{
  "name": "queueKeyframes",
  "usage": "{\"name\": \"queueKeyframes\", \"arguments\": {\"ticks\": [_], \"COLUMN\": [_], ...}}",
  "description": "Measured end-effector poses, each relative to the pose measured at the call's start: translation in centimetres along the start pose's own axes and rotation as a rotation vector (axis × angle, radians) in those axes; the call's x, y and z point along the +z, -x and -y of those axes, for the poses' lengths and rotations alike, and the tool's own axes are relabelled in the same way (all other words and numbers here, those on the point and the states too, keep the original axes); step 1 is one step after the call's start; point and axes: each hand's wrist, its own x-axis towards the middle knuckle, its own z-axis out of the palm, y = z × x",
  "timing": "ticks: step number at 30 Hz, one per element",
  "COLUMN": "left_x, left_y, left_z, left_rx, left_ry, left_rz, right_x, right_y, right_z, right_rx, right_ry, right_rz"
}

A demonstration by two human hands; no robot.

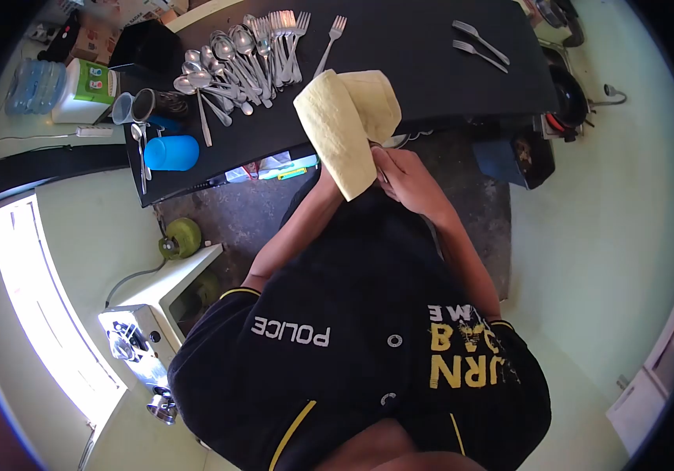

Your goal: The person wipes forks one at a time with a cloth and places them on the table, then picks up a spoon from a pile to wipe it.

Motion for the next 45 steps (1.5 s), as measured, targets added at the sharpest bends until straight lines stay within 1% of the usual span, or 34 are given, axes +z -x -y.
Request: {"name": "queueKeyframes", "arguments": {"ticks": [4, 10, 12, 13, 15, 16, 18, 19, 21, 22, 24, 26, 27, 28, 29, 31, 33, 35, 37, 40, 42, 44, 45], "left_x": [1.8, 5.1, 5.9, 6.4, 6.6, 6.6, 5.3, 3.8, 1.5, 2.0, 2.3, 2.3, 2.8, 2.2, 1.7, 1.0, 1.4, 1.0, 0.6, 2.1, 2.8, 3.0, 3.0], "left_y": [0.3, 3.7, 4.4, 4.7, 4.4, 4.5, 5.9, 7.1, 10.2, 12.5, 15.7, 18.4, 19.8, 20.1, 20.1, 20.2, 20.4, 20.2, 20.3, 21.5, 22.4, 23.2, 23.5], "left_z": [1.0, 1.7, 0.8, -0.1, -3.1, -4.7, -5.3, -3.8, -1.2, -0.6, 1.9, 3.5, 3.8, 3.2, 2.9, 2.2, 1.4, 0.0, -2.1, -5.0, -5.9, -6.1, -6.2], "left_rx": [-0.022, -0.086, -0.033, 0.01, 0.228, 0.346, 0.191, -0.083, -0.342, -0.315, -0.169, -0.263, -0.307, -0.397, -0.416, -0.455, -0.314, -0.254, -0.207, -0.279, -0.319, -0.345, -0.351], "left_ry": [-0.006, 0.009, -0.023, -0.056, -0.372, -0.563, -0.39, 0.057, 0.377, 0.258, -0.041, -0.046, -0.043, -0.027, 0.0, 0.054, 0.035, -0.136, -0.308, -0.385, -0.4, -0.41, -0.415], "left_rz": [0.03, 0.077, 0.067, 0.058, 0.099, 0.113, 0.191, 0.205, 0.314, 0.426, 0.59, 0.407, 0.314, 0.3, 0.311, 0.331, 0.317, 0.402, 0.487, 0.595, 0.619, 0.624, 0.622], "right_x": [0.7, 2.4, 3.7, 4.3, 5.4, 6.0, 7.1, 7.3, 8.1, 8.5, 8.9, 11.0, 11.5, 12.1, 12.6, 12.8, 13.0, 13.3, 14.2, 14.6, 13.2, 10.4, 9.4], "right_y": [3.6, 10.0, 12.1, 13.5, 16.4, 17.6, 19.6, 19.9, 19.8, 19.2, 17.2, 14.8, 15.0, 15.2, 15.5, 18.3, 20.1, 19.9, 19.2, 18.3, 17.3, 16.5, 16.5], "right_z": [-0.8, -4.9, -6.3, -7.4, -9.9, -11.0, -12.8, -12.6, -12.0, -12.2, -12.5, -15.2, -15.4, -15.6, -15.9, -14.0, -15.2, -16.1, -15.7, -10.4, -10.1, -11.8, -12.0], "right_rx": [0.024, 0.026, 0.072, 0.112, 0.188, 0.134, 0.03, 0.002, -0.044, -0.04, -0.041, -0.202, -0.195, -0.189, -0.183, -0.02, 0.085, -0.004, -0.281, -0.351, -0.413, -0.507, -0.513], "right_ry": [-0.021, -0.1, -0.133, -0.189, -0.301, -0.353, -0.45, -0.445, -0.45, -0.429, -0.378, 0.037, 0.06, 0.083, 0.106, -0.042, -0.044, -0.089, -0.191, -0.803, -1.062, -1.177, -1.244], "right_rz": [-0.114, -0.26, -0.287, -0.268, -0.23, -0.278, -0.375, -0.419, -0.507, -0.513, -0.522, -0.792, -0.777, -0.761, -0.746, -0.486, -0.506, -0.632, -0.861, -0.701, -0.536, -0.316, -0.208]}}
